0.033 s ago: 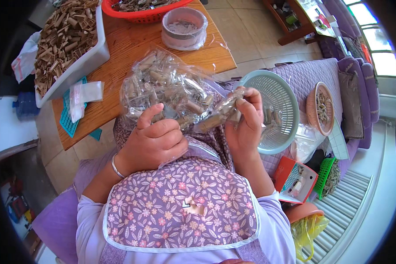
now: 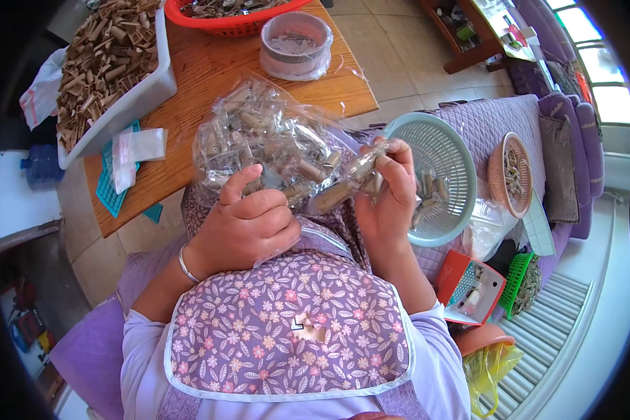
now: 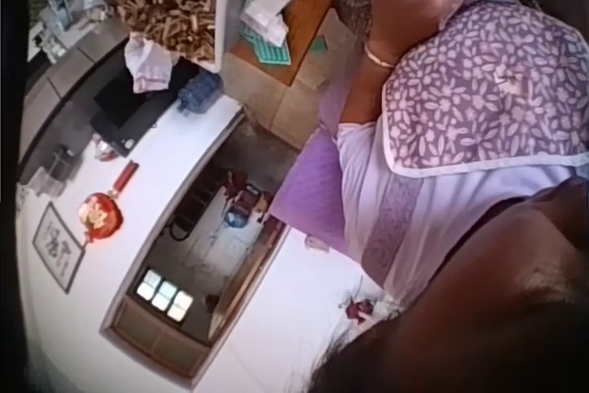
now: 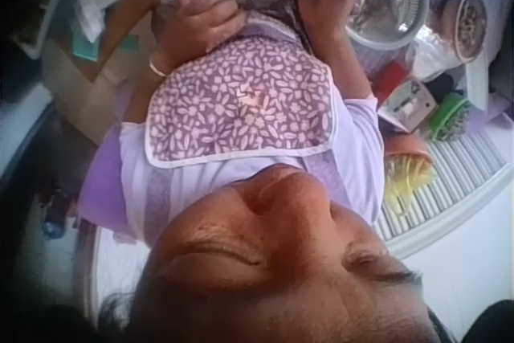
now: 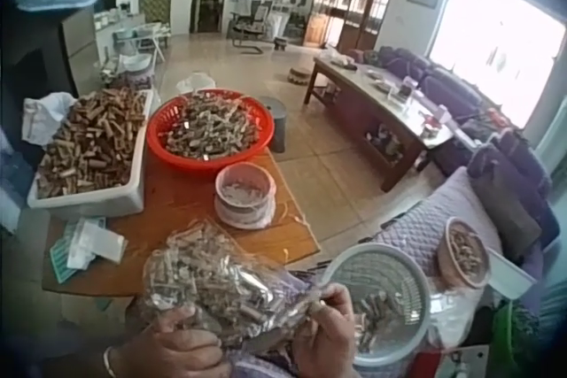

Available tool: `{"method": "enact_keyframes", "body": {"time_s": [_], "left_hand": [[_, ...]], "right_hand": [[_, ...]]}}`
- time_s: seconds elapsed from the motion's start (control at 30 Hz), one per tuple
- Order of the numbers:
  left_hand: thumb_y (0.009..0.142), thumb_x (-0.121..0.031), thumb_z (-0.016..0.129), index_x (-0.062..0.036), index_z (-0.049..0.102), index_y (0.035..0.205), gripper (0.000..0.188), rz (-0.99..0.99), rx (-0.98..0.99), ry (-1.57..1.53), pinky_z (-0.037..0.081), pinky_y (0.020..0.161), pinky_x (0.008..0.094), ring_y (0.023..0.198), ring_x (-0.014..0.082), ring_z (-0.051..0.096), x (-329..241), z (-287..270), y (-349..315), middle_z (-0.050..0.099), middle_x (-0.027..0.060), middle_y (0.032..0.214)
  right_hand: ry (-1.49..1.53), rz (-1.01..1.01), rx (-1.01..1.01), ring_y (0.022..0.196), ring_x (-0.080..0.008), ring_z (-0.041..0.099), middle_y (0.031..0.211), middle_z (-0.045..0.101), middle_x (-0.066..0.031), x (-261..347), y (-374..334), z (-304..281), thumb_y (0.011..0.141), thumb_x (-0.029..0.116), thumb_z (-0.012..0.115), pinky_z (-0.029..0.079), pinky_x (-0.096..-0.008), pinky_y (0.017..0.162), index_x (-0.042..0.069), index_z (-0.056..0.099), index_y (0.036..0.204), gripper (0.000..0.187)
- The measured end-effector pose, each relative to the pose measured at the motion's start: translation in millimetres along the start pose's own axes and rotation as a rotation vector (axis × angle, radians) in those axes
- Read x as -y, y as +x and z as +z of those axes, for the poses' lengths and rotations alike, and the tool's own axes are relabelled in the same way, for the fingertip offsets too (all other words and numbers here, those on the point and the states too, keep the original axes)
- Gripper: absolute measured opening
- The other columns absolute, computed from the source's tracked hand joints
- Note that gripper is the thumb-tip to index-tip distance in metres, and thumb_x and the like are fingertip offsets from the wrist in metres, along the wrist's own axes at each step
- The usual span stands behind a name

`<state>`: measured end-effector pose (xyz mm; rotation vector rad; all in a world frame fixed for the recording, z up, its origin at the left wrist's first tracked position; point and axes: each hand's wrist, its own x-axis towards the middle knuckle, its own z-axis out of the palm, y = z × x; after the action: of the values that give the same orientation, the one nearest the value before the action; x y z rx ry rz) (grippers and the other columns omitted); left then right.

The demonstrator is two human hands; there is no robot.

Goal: The person places small cylindrical rubber or plastic components into plastic bags by hand.

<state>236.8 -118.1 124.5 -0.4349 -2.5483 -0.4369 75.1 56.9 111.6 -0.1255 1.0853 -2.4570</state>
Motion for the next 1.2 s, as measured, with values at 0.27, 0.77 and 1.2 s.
{"method": "enact_keyframes", "body": {"time_s": [0.27,0.77,1.2], "left_hand": [[0.076,-0.016,0.071,-0.0222,0.067,0.082,0.009,0.006,-0.03,0.02,0.029,0.118,0.051,0.105,0.0116,0.058,-0.9,0.7,-2.3,0.057,-0.0069,0.087],[0.077,-0.016,0.074,-0.0205,0.067,0.083,0.01,0.057,-0.032,-0.031,0.03,0.117,0.0508,0.101,0.0111,0.061,1.9,7.2,3.9,0.058,-0.0063,0.087],[0.074,-0.014,0.078,-0.021,0.071,0.085,0.015,0.002,-0.023,-0.056,0.029,0.118,0.0534,0.103,0.0113,0.061,4.5,9.5,-2.1,0.059,-0.0072,0.089]], "right_hand": [[0.282,-0.115,-0.036,0.099,-0.0243,0.059,0.115,0.056,-0.0107,31.3,15.9,9.2,0.09,0.006,0.057,0.053,-0.0407,0.086,0.007,0.053,0.108,0.018],[-1.211,-0.567,0.796,0.121,-0.0403,0.054,0.128,0.059,-0.0178,-66.6,40.4,37.0,0.082,0.004,0.07,0.046,-0.0445,0.101,0.005,0.058,0.122,0.042],[-2.167,0.026,0.594,0.115,-0.0393,0.059,0.132,0.057,-0.0179,63.3,31.7,-172.8,0.073,0.001,0.072,0.049,-0.0452,0.098,0.005,0.065,0.114,0.041]]}}
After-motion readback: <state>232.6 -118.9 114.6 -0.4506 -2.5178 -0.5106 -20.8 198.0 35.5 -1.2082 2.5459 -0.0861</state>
